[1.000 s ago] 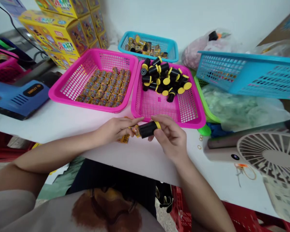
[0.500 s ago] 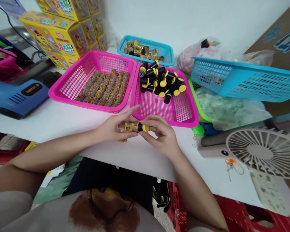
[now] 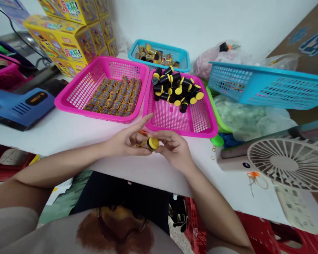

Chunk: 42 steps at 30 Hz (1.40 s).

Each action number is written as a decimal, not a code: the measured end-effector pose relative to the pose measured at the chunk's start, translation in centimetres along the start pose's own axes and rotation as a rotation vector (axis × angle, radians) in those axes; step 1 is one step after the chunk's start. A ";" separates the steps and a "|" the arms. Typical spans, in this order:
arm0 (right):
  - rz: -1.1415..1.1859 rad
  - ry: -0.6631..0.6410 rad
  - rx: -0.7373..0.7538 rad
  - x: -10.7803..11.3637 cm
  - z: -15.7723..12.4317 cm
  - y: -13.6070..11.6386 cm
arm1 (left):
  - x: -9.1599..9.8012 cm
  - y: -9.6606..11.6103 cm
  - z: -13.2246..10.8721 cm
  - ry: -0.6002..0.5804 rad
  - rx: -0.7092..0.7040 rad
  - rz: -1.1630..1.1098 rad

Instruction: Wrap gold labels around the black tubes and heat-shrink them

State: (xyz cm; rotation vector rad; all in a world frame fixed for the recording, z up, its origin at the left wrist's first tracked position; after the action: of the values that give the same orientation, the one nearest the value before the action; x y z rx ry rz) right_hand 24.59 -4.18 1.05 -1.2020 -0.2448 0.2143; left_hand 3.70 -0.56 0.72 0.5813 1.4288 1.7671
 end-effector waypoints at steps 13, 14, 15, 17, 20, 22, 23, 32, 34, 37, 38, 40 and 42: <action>-0.911 0.189 0.377 -2.6 -1.0 -0.8 | -0.3 -0.7 0.6 0.272 0.039 -0.165; -0.939 0.203 0.382 -2.9 -1.0 -0.7 | -0.5 -0.9 0.6 0.273 0.021 -0.161; -0.956 0.202 0.389 -3.2 -1.1 -0.6 | -0.7 -1.1 0.7 0.271 -0.001 -0.161; -0.967 0.185 0.396 -3.5 -1.2 -0.4 | -1.1 -1.5 0.8 0.250 -0.019 -0.161; -0.949 0.188 0.415 -3.8 -1.4 -0.1 | -1.7 -1.8 0.6 0.199 0.019 -0.148; -0.914 0.194 0.434 -3.9 -1.5 0.0 | -2.0 -1.7 0.3 0.141 0.069 -0.151; -0.890 0.192 0.444 -3.9 -1.5 0.1 | -2.1 -1.5 0.1 0.113 0.087 -0.165; -0.740 0.116 0.524 -4.1 -1.1 -0.7 | -1.7 -0.3 -0.2 -0.067 0.085 -0.259; -0.804 0.122 0.581 -3.9 -1.0 -0.7 | -1.6 -0.4 -0.3 -0.053 0.066 -0.222; -0.887 0.123 0.649 -3.6 -1.1 -0.2 | -1.4 -0.8 -0.2 0.015 -0.008 -0.106; -0.897 0.122 0.664 -3.6 -1.1 0.0 | -1.4 -0.8 -0.1 0.038 -0.042 -0.052; -0.901 0.139 0.678 -3.6 -1.2 0.1 | -1.2 -0.4 0.0 0.098 -0.126 0.057; -0.910 0.166 0.682 -3.5 -1.1 -0.1 | -1.0 0.9 0.0 0.166 -0.188 0.188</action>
State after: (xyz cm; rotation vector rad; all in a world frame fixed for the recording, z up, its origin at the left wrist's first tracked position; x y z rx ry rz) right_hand 21.54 -6.22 0.56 -0.3483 -0.4989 -0.5613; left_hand 4.08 -1.39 1.67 0.4924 1.3332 2.1144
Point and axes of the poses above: each hand's wrist, its own z-axis towards the middle knuckle, its own x-axis out of the back of the hand, y = z × x, the point moved 1 cm from there along z, towards the middle knuckle, and after that the axes turned 4 degrees about -x, right-handed, at the moved point
